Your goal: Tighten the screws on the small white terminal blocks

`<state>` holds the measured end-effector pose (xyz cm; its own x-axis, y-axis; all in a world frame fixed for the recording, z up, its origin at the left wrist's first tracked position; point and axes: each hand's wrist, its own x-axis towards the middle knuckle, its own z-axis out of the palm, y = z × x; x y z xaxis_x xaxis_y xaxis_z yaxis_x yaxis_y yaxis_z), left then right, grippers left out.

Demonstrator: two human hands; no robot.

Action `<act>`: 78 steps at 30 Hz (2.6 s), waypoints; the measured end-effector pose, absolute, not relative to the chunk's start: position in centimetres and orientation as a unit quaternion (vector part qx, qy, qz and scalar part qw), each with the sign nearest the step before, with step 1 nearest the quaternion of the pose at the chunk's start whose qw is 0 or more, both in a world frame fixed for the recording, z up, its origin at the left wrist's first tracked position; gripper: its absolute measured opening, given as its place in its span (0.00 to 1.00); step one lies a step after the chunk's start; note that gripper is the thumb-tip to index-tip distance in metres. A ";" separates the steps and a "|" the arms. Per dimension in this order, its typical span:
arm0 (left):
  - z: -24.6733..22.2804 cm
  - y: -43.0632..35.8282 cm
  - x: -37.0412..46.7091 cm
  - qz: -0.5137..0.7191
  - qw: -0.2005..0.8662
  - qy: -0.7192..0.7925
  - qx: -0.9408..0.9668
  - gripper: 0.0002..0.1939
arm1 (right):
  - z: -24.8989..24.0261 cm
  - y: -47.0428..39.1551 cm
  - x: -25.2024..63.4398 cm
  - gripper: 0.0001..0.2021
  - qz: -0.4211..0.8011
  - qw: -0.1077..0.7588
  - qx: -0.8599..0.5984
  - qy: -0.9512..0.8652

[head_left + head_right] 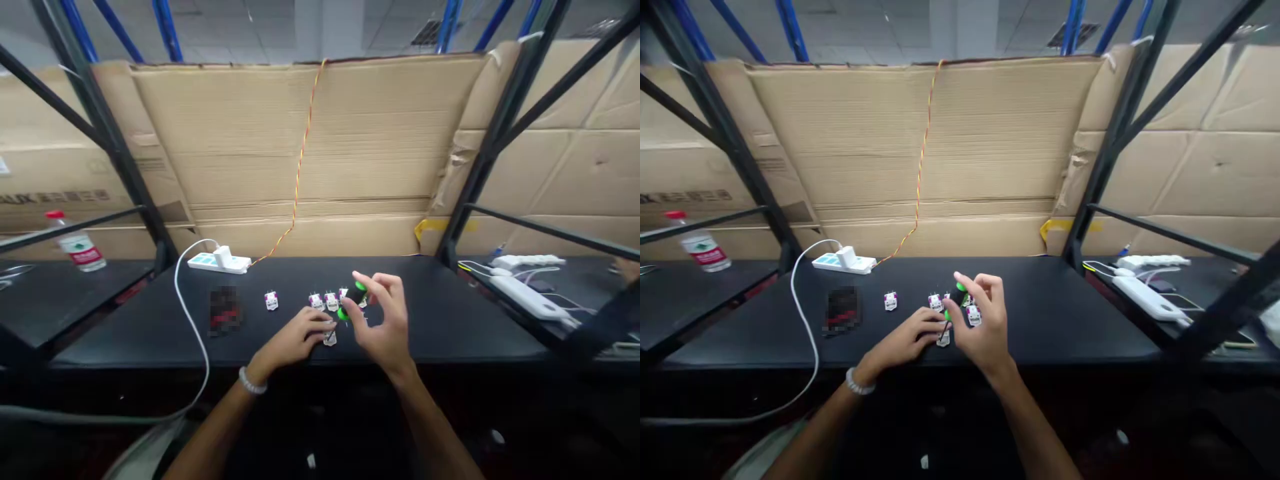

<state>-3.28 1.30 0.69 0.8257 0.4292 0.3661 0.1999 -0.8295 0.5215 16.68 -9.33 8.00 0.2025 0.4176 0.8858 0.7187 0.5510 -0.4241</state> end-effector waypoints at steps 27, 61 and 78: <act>0.9 1.2 -3.3 0.242 0.241 0.172 0.924 0.15 | 7.3 -8.7 16.5 0.29 -0.076 0.636 -0.465 -0.611; 0.8 1.2 -3.2 0.244 0.229 0.175 0.926 0.16 | 6.7 -7.9 17.0 0.20 -0.030 0.671 -0.450 -0.589; 2.7 -0.6 -1.7 0.201 0.206 0.190 0.939 0.17 | 7.0 -6.5 19.7 0.16 -0.105 0.718 -0.461 -0.511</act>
<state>-1.69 -0.56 2.66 0.8471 0.4389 0.2996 0.2733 -0.8433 0.4627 19.65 -6.47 7.03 0.4555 0.3210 0.8304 0.6222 0.5523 -0.5548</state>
